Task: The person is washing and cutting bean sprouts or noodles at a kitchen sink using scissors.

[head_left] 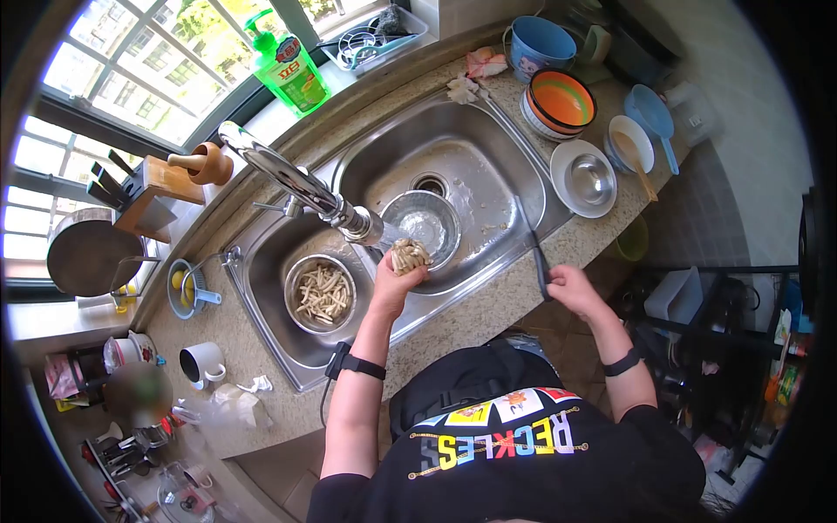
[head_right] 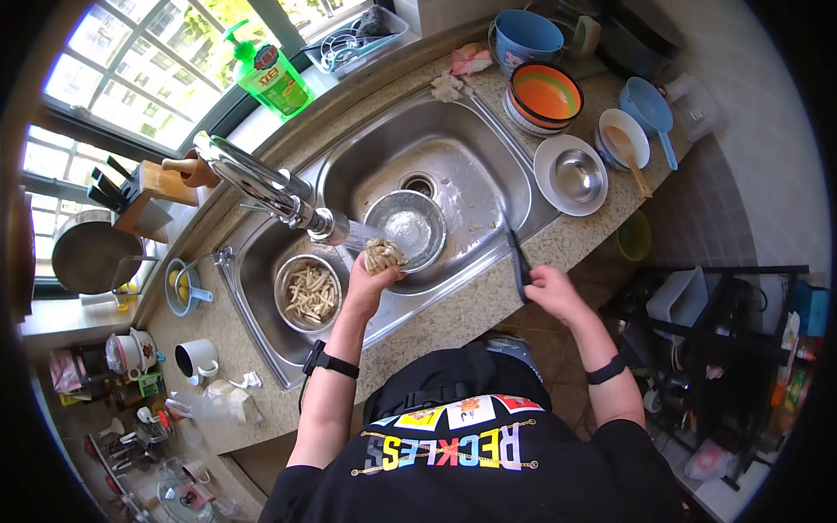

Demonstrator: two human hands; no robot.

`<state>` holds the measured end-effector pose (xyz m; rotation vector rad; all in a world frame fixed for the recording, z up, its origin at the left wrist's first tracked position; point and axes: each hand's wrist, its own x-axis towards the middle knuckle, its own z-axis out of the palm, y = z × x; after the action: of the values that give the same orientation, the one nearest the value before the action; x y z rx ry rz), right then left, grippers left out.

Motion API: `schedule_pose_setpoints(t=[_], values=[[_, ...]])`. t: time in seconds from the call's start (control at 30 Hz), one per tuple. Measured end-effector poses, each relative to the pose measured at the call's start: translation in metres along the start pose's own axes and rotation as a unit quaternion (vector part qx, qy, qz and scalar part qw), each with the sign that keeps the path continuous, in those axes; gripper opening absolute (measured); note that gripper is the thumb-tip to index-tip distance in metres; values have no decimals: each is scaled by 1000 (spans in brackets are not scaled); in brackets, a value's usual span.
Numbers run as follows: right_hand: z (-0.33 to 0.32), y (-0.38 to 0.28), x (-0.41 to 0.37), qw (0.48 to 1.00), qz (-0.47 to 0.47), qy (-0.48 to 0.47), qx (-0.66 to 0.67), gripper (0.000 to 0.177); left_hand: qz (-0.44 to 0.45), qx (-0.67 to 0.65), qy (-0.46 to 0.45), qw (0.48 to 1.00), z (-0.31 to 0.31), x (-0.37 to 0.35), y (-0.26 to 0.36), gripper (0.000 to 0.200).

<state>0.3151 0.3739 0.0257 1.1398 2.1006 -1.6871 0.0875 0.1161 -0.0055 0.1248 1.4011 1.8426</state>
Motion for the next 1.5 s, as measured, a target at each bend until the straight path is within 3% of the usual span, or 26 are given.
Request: schedule_pose_setpoints(t=[0.17, 0.27, 0.37, 0.5, 0.57, 0.7, 0.8, 0.87, 0.97, 1.03, 1.1, 1.27, 1.33, 1.5], values=[[50, -52, 2, 977, -49, -183, 99, 22, 57, 86, 35, 994, 6, 4, -3, 44], [82, -68, 16, 969, -124, -180, 112, 31, 120, 222, 86, 964, 13, 6, -6, 44], [106, -97, 34, 974, -72, -154, 151, 36, 129, 270, 112, 948, 21, 6, -10, 46], [131, -105, 60, 968, -73, -151, 188, 39, 166, 345, 165, 909, 35, 1, 2, 43], [141, -107, 66, 957, -161, -107, 216, 44, 175, 350, 171, 905, 36, 1, 5, 44], [151, -116, 69, 965, -120, -123, 198, 48, 212, 436, 197, 852, 34, 4, 5, 51], [153, -118, 72, 950, -98, -128, 269, 47, 234, 474, 200, 825, 31, 7, 5, 61], [149, -119, 74, 936, -55, -148, 313, 42, 224, 512, 136, 818, 28, 3, 10, 73], [145, -116, 80, 930, -42, -174, 321, 40, 187, 476, 76, 856, 26, -9, 23, 90], [144, -121, 76, 925, -35, -190, 328, 39, 203, 484, 88, 847, 15, -2, 13, 96], [147, -122, 75, 924, -17, -195, 330, 39, 137, 319, 69, 935, 7, 5, 6, 93], [151, -122, 78, 925, -48, -215, 309, 40, 101, 328, 60, 937, 13, 6, 10, 69], [150, -122, 79, 928, -61, -213, 298, 40, 49, 235, 100, 966, 11, 10, -4, 57], [136, -132, 73, 939, -7, -214, 270, 31, 55, 121, 113, 985, 17, 8, -4, 50]])
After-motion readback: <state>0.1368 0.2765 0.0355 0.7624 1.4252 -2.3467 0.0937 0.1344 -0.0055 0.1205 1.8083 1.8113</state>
